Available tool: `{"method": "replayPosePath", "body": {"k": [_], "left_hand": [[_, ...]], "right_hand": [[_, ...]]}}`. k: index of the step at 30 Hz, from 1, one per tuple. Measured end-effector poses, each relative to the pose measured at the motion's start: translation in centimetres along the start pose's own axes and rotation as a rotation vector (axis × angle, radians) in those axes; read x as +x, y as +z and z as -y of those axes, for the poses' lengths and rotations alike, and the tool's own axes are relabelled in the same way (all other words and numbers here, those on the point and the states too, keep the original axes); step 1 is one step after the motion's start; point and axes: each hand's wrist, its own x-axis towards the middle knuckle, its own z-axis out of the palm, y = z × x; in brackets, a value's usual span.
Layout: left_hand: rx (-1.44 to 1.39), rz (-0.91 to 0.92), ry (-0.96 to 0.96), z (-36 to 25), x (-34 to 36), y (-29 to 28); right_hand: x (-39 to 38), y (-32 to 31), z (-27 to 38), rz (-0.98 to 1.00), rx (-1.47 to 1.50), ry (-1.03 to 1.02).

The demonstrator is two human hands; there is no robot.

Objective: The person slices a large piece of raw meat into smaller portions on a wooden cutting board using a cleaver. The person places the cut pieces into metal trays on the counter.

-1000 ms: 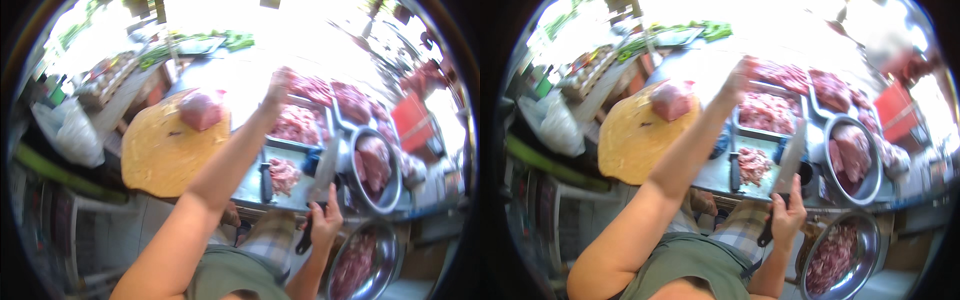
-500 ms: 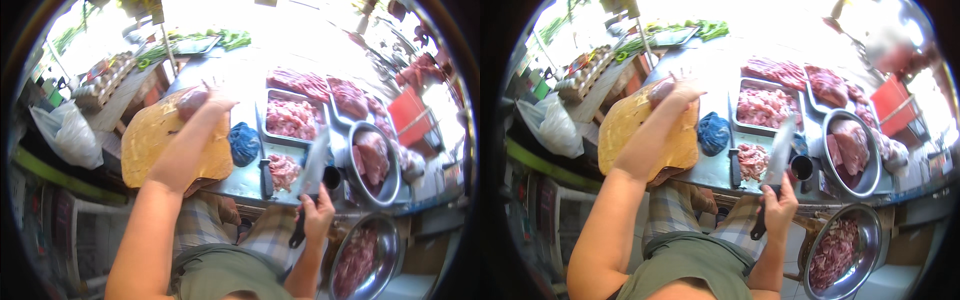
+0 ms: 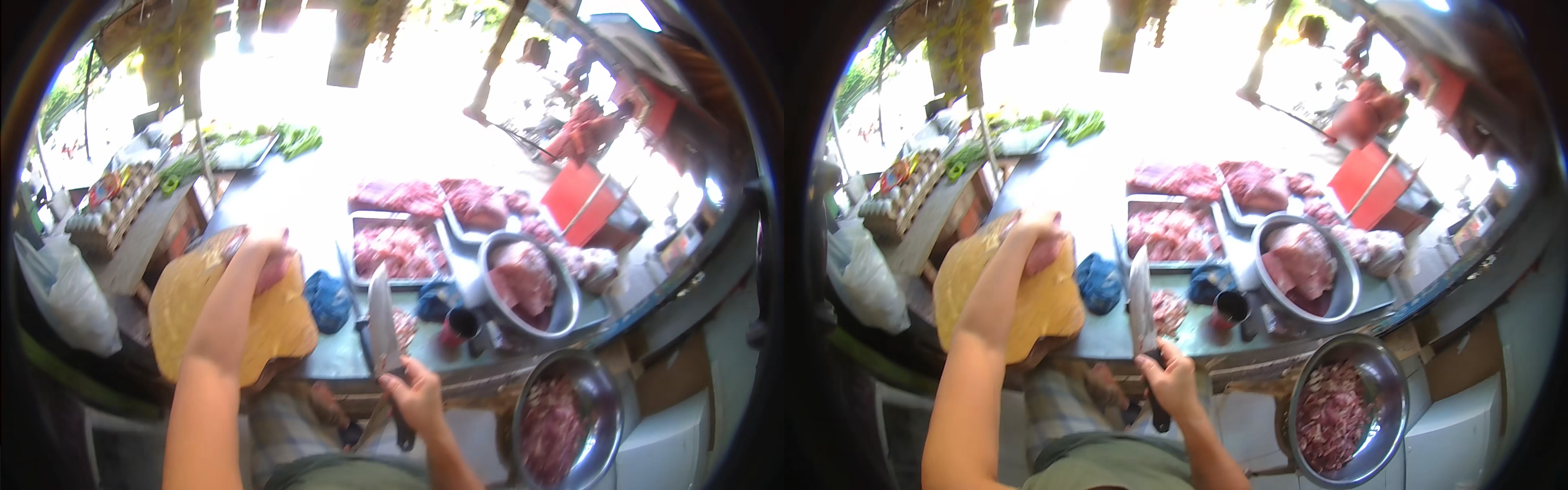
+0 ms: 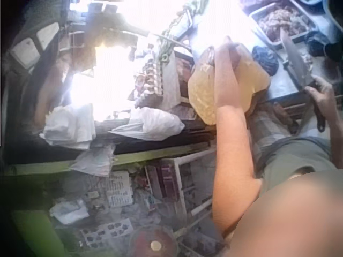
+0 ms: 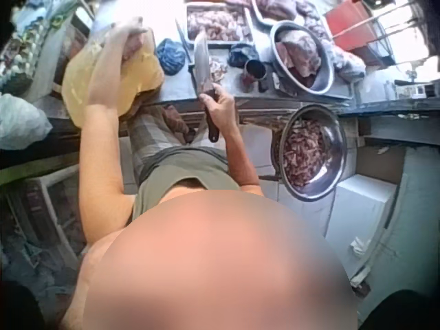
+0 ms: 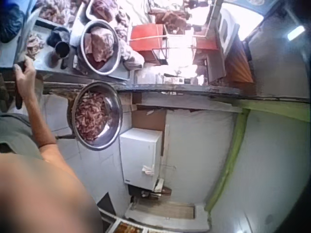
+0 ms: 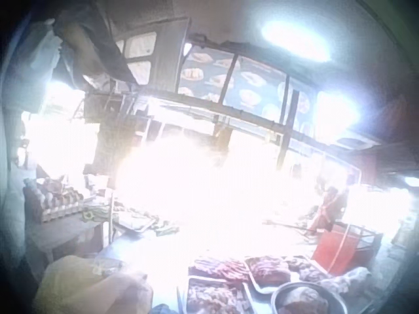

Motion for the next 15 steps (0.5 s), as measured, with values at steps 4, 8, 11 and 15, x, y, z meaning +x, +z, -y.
{"method": "replayPosePath", "body": {"k": [4, 8, 11, 15], "left_hand": [[0.019, 0.003, -0.033, 0.1, -2.6, -0.1], [-0.033, -0.011, 0.022, 1.0, -5.5, -0.1], [-0.042, -0.035, 0.022, 1.4, -6.6, 0.4], [-0.049, -0.134, 0.149, 2.4, -5.7, 1.9]], "right_hand": [[0.4, -0.5, -0.3, 0.057, 0.162, -0.025], [0.7, -0.2, -0.5, 0.195, 0.358, -0.036], [0.7, 0.8, -0.3, 0.271, 0.425, 0.033], [0.5, 2.9, 0.0, 0.303, 0.366, 0.083]]}}
